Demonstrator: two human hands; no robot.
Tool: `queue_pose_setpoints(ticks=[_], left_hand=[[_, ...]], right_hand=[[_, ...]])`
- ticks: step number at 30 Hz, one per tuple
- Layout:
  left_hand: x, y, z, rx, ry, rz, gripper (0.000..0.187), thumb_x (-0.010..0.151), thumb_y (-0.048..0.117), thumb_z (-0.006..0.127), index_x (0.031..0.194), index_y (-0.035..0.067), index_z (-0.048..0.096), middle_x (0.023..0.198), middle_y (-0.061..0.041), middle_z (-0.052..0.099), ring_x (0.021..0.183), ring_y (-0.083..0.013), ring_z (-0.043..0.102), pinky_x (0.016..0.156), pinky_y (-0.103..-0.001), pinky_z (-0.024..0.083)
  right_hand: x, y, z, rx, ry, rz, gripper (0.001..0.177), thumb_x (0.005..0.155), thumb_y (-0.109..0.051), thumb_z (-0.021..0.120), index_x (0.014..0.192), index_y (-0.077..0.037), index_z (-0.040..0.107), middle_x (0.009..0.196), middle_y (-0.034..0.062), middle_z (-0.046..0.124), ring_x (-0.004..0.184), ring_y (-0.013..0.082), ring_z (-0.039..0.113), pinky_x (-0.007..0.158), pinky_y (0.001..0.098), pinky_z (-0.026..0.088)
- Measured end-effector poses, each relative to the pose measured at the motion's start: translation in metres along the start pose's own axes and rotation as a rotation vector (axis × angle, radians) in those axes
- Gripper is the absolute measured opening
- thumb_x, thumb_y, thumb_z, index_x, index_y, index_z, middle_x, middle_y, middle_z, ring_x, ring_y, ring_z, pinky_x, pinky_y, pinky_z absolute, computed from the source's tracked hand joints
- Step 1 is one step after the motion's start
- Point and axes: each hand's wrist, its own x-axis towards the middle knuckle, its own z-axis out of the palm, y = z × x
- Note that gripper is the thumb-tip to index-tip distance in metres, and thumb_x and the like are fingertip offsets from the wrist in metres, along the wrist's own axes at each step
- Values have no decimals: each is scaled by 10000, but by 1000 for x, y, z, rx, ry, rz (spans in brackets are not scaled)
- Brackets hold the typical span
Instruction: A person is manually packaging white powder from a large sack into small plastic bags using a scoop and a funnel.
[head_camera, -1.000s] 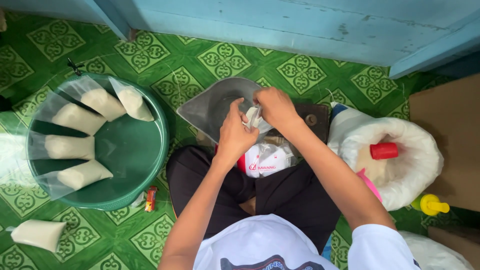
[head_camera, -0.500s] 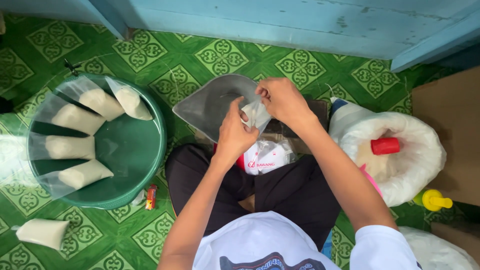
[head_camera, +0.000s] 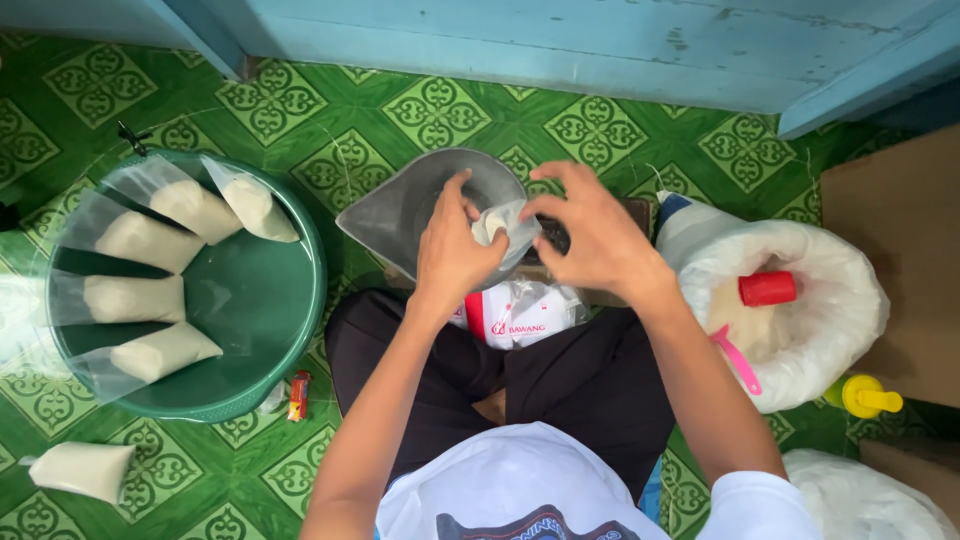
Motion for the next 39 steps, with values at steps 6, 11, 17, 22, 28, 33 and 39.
queue_pose_setpoints(ticks=[6, 11, 17, 22, 28, 33, 39], left_hand=[[18, -3, 9, 166, -83, -14, 754, 706, 111, 640, 1415, 50, 389, 996, -94, 544, 913, -374, 661, 780, -532, 557], [25, -10, 11, 179, -84, 3, 740, 709, 44, 587, 1421, 31, 385, 996, -105, 529, 936, -403, 652, 782, -547, 555], [22, -4, 6, 177, -122, -19, 760, 719, 84, 619, 1432, 43, 360, 1043, -129, 521, 979, -440, 642, 818, -569, 551], [17, 1, 7, 209, -140, -36, 788, 719, 139, 660, 1437, 74, 342, 1111, -137, 517, 1016, -450, 639, 846, -575, 550], [9, 9, 4, 254, -155, -58, 810, 703, 120, 684, 1432, 51, 339, 1177, -194, 485, 1016, -500, 627, 864, -573, 553], [4, 11, 3, 272, -234, -100, 861, 688, 86, 688, 1458, 85, 303, 1233, -192, 441, 1027, -516, 617, 880, -573, 546], [8, 12, -1, 274, -206, -58, 845, 693, 139, 714, 1442, 55, 332, 1215, -213, 461, 1038, -520, 613, 886, -567, 538]], right_hand=[[-19, 11, 28, -389, -112, 25, 194, 717, -198, 802, 886, -151, 719, 1397, 127, 438, 1328, 364, 421, 937, 454, 477], [-23, 21, 30, -480, -54, 6, 47, 778, -205, 764, 776, -173, 730, 1343, 93, 501, 1313, 321, 453, 917, 414, 477], [-22, 16, 22, -277, -64, 88, 67, 798, -168, 717, 864, -168, 714, 1255, 59, 577, 1189, 314, 555, 845, 431, 498], [-4, 9, 24, -171, -71, 210, 386, 774, -272, 706, 1145, -193, 635, 1123, 80, 624, 1033, 330, 643, 805, 453, 527], [22, 37, 60, -165, -326, 501, 488, 712, -316, 769, 1161, -202, 616, 995, 59, 670, 951, 371, 678, 795, 526, 539], [24, 58, 75, -55, -237, 575, 207, 841, -186, 632, 1041, -202, 685, 869, 37, 700, 862, 323, 695, 722, 459, 554], [28, 6, 29, -12, -151, 543, 239, 836, -153, 669, 1066, -96, 691, 884, 101, 695, 855, 323, 693, 698, 455, 566]])
